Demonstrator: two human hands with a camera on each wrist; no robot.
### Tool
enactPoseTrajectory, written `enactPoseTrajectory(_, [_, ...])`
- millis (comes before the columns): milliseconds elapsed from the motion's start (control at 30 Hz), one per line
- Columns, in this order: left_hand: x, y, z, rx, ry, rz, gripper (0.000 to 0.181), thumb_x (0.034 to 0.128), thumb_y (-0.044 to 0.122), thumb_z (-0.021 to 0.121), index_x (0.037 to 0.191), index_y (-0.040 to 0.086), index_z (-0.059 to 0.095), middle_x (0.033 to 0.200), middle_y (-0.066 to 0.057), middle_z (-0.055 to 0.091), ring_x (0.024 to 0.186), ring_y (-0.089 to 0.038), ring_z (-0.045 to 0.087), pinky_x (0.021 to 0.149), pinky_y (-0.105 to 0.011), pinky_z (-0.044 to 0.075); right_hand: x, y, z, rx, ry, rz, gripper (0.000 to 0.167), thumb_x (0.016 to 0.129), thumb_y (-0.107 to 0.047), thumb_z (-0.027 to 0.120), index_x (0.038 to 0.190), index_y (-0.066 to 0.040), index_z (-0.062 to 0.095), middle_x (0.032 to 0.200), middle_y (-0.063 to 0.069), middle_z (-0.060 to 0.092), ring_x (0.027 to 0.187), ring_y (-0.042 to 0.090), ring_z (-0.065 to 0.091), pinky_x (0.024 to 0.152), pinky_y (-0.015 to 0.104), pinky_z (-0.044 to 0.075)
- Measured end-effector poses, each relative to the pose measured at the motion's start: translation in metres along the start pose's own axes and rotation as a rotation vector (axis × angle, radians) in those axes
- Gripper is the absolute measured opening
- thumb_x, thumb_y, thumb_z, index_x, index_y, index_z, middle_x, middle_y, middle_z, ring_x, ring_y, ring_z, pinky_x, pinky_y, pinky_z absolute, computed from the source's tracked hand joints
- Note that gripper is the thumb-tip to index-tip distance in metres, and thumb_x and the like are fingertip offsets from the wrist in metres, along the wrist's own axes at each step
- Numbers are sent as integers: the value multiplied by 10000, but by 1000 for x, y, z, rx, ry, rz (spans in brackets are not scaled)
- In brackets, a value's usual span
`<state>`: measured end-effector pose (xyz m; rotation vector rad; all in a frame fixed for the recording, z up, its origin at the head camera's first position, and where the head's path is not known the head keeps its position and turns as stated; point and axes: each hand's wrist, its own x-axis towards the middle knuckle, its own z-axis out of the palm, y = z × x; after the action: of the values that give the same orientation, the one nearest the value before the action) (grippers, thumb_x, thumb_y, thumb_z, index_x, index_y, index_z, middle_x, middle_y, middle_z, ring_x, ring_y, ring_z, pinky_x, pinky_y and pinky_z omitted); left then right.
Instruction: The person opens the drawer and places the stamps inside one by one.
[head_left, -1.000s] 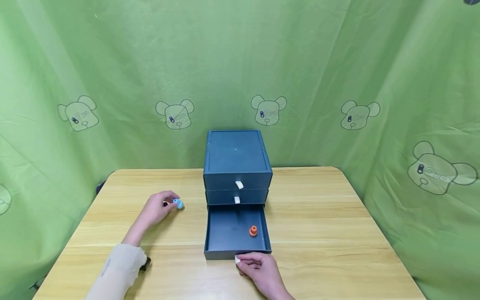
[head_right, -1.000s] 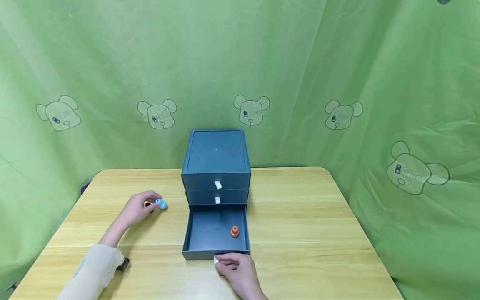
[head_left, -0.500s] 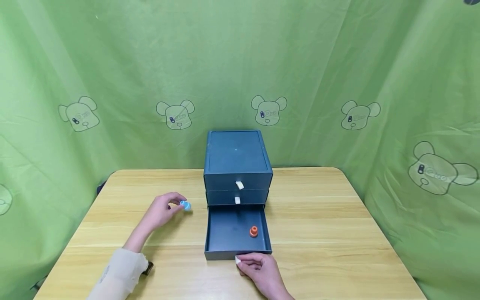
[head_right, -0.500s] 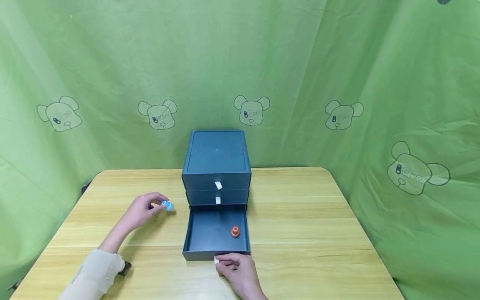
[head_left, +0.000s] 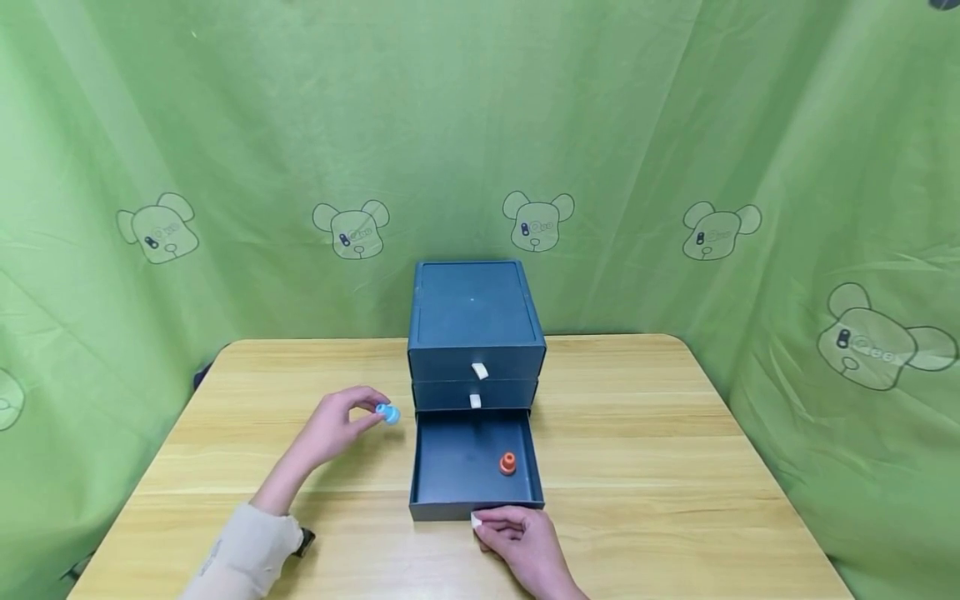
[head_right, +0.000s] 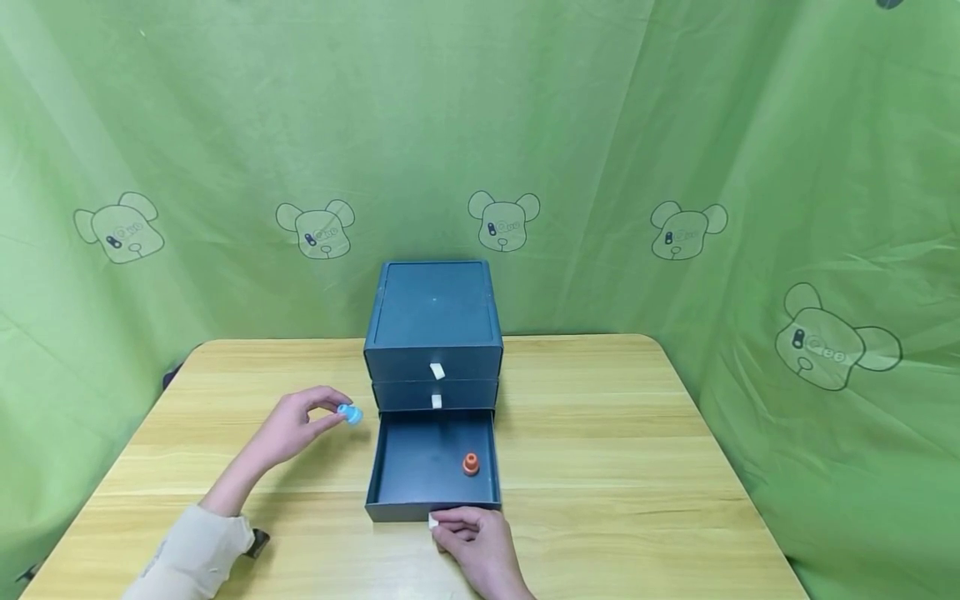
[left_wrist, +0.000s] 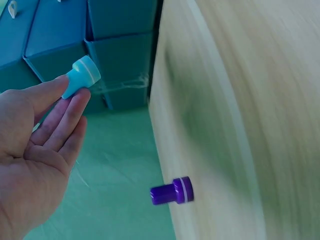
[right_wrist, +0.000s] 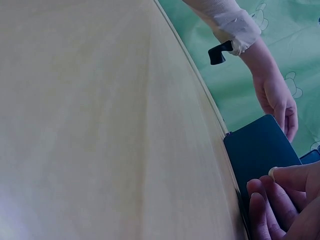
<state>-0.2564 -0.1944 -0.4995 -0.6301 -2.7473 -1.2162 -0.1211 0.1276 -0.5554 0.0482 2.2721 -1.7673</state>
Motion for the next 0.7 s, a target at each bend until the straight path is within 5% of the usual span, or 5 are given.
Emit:
enactPoseTrajectory(400, [3,30,7,2,4,86,164,951,149,756,1110,188,760,1082,66,757,982,-121,713,931,-416,576,0,1,0,7,-2,5,227,899,-167,808,1094,-50,800,907,48,794,772,161,758,692,264,615])
enactPoseTrajectory(700, [10,44,20,-13,7,133,175,959,172,751,1131,201,764,1111,63,754,998,-120,705,930,-410,584,0,0,0,5,2,-6,233,900,-163,807,1097,-39,799,912,61,797,767,154,759,686,257,613])
